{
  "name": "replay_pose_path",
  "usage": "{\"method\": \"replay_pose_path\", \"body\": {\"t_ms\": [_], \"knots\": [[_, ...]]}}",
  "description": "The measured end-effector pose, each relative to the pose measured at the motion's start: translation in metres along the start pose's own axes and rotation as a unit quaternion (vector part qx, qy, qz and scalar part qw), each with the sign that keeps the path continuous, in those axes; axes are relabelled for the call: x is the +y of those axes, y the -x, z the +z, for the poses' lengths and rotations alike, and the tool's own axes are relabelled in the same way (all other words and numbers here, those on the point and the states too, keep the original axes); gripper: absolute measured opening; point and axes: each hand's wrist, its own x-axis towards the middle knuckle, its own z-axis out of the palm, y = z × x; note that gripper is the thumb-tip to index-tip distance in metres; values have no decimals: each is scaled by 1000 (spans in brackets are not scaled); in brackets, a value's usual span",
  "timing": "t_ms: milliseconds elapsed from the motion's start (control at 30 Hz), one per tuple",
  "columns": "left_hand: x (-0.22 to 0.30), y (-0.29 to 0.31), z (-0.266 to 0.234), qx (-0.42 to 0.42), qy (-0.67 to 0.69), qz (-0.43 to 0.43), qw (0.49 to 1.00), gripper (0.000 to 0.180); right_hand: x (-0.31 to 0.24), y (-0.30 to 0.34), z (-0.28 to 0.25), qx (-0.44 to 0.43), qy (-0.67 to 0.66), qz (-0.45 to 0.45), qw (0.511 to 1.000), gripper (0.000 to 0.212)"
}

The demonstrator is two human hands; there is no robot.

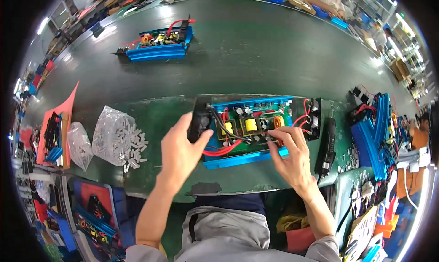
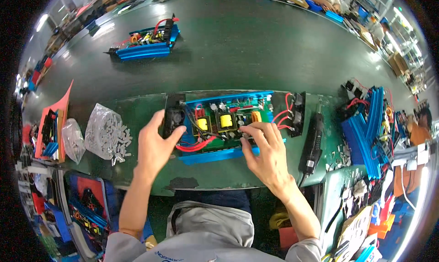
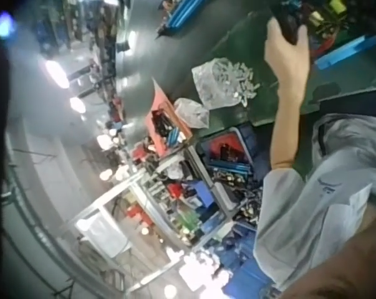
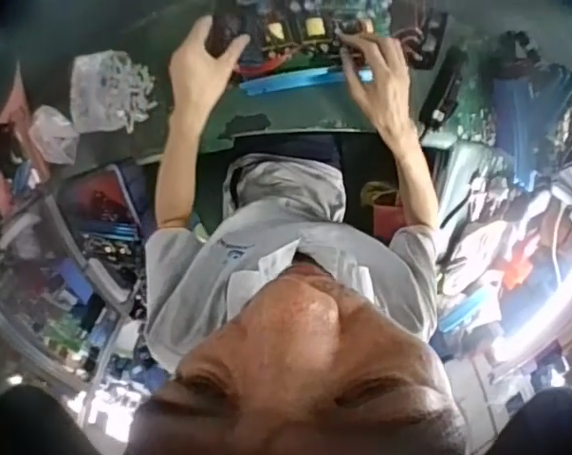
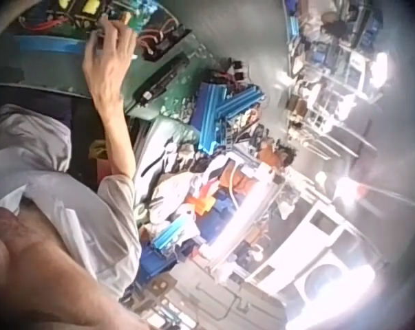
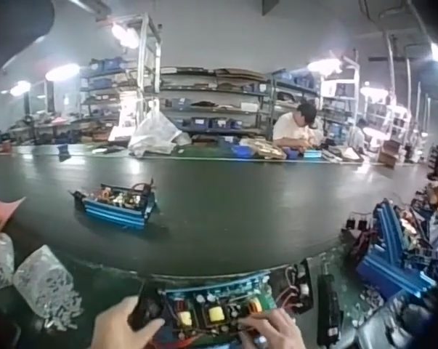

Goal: Assembling electronic components into a power inverter housing using an electric screwdriver.

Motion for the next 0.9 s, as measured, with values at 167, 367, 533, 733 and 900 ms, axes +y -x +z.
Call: {"method": "replay_pose_path", "body": {"t_ms": [167,367,533,733,900], "knots": [[2,38,13,136,30,242,960,40,-7,-31,14,-53,-37,-70,995,44],[-4,65,9,69,34,350,933,21,-18,-80,38,-185,-1,-211,960,73],[-2,78,15,38,34,373,926,29,-30,-116,58,-283,-21,-324,903,76],[-14,73,13,44,67,377,923,28,-29,-139,68,-380,-70,-417,823,35],[-12,60,22,168,84,105,977,41,14,-135,29,-318,-61,-318,891,26]]}}
